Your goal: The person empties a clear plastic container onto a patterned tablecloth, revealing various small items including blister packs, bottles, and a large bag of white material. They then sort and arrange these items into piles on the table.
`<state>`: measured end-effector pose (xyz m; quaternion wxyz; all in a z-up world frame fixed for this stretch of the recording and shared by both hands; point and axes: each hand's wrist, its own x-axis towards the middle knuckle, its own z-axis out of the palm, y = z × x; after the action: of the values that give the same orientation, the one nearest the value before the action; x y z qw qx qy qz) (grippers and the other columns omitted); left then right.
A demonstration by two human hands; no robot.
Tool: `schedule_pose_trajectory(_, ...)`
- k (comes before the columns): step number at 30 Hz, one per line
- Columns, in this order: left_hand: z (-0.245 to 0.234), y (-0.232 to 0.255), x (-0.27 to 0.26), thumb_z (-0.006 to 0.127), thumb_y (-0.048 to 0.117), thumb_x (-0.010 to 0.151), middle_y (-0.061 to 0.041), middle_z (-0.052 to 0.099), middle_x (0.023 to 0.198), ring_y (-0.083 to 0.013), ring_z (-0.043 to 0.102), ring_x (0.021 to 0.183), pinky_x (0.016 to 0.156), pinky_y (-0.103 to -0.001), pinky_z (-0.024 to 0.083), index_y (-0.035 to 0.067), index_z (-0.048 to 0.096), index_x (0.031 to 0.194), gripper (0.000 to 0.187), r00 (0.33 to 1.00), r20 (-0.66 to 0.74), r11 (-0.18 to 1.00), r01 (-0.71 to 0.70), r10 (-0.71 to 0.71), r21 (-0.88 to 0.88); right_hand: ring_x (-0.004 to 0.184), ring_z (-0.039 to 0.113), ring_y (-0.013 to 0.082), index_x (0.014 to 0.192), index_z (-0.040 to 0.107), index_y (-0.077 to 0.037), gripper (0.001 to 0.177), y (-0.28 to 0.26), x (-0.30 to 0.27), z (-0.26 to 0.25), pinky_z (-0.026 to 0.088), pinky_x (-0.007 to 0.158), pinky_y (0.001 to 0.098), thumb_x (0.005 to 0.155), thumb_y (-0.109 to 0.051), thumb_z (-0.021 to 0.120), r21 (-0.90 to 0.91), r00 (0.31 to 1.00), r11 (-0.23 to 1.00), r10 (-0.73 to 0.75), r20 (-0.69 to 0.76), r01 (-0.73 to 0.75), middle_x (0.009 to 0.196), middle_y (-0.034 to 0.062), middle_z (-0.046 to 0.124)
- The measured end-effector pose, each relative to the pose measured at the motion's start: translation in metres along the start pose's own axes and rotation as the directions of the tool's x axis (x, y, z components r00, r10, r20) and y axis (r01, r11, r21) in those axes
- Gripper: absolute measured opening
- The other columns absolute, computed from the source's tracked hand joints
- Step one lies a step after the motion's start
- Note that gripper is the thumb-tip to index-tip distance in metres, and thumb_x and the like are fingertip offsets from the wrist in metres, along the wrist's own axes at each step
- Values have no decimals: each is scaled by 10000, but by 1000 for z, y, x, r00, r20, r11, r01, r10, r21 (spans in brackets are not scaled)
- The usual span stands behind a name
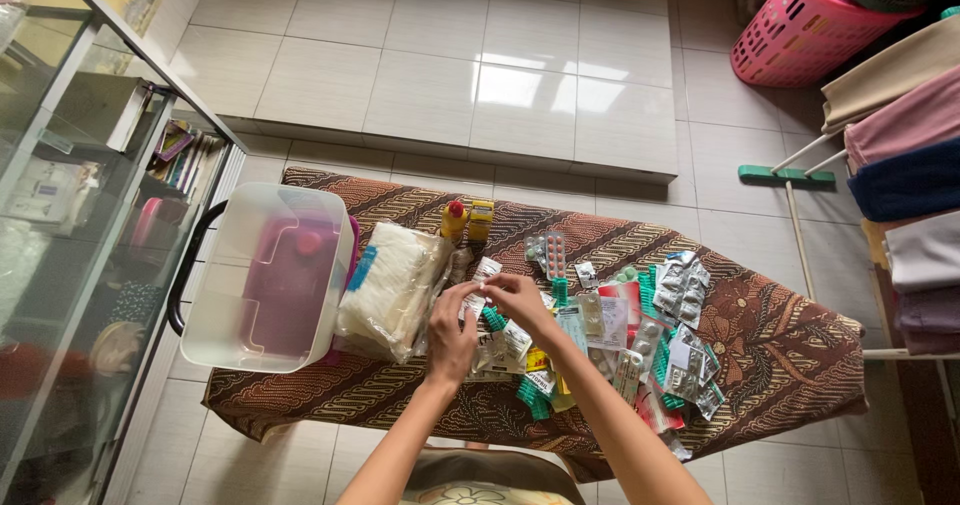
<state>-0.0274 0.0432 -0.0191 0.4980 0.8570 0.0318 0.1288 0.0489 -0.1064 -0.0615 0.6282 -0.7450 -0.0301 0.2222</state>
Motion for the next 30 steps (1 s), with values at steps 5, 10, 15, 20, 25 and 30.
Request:
schedule_pose_trajectory(5,8,17,14,662,128,904,-75,725,1105,-196,739,922,813,-314,616,101,720,1095,201,990,79,993,117,-115,-21,762,715,129,1085,707,-3,254,-7,-17,-28,604,734,277,960,-219,659,378,986,916,90,139,-137,894,74,753)
schedule_pose_trajectory(10,10,37,29,746,176,858,-77,741,1041,-206,737,885,768,-324,598,94,735,1008,171,989,64,991,130,-130,1,797,750,134,1101,724,-59,256,-42,-36,-37,619,768,273,913,-231,696,296,982,937,181,51,-188,926,75,773)
schedule_pose_trajectory(15,9,46,31,758,218,850,-63,767,927,-193,765,782,694,-331,585,107,719,924,140,971,121,979,199,-204,52,791,745,126,1054,711,-34,223,-38,-35,-44,627,739,287,897,-193,714,213,995,972,102,-5,-98,924,73,770)
schedule_pose_trajectory(20,11,36,25,766,226,799,-58,773,773,-208,759,694,679,-342,589,103,736,856,139,943,120,950,305,-311,65,710,710,149,994,697,30,146,-10,-29,-41,597,643,293,921,-95,719,200,1000,980,4,16,-7,847,109,742)
schedule_pose_trajectory(25,17,26,21,788,204,769,-56,774,724,-159,744,622,623,-307,588,96,759,821,123,910,176,923,385,-376,-14,723,736,145,975,698,23,132,-3,-33,-48,607,635,278,915,-94,709,165,998,985,48,39,-54,846,99,753)
schedule_pose_trajectory(30,32,18,23,789,190,790,-42,773,732,-125,728,600,574,-286,586,72,764,851,135,875,267,879,452,-404,-152,731,734,151,994,717,15,136,-9,-38,-64,612,644,291,917,-97,711,131,995,986,96,29,-99,860,108,756)
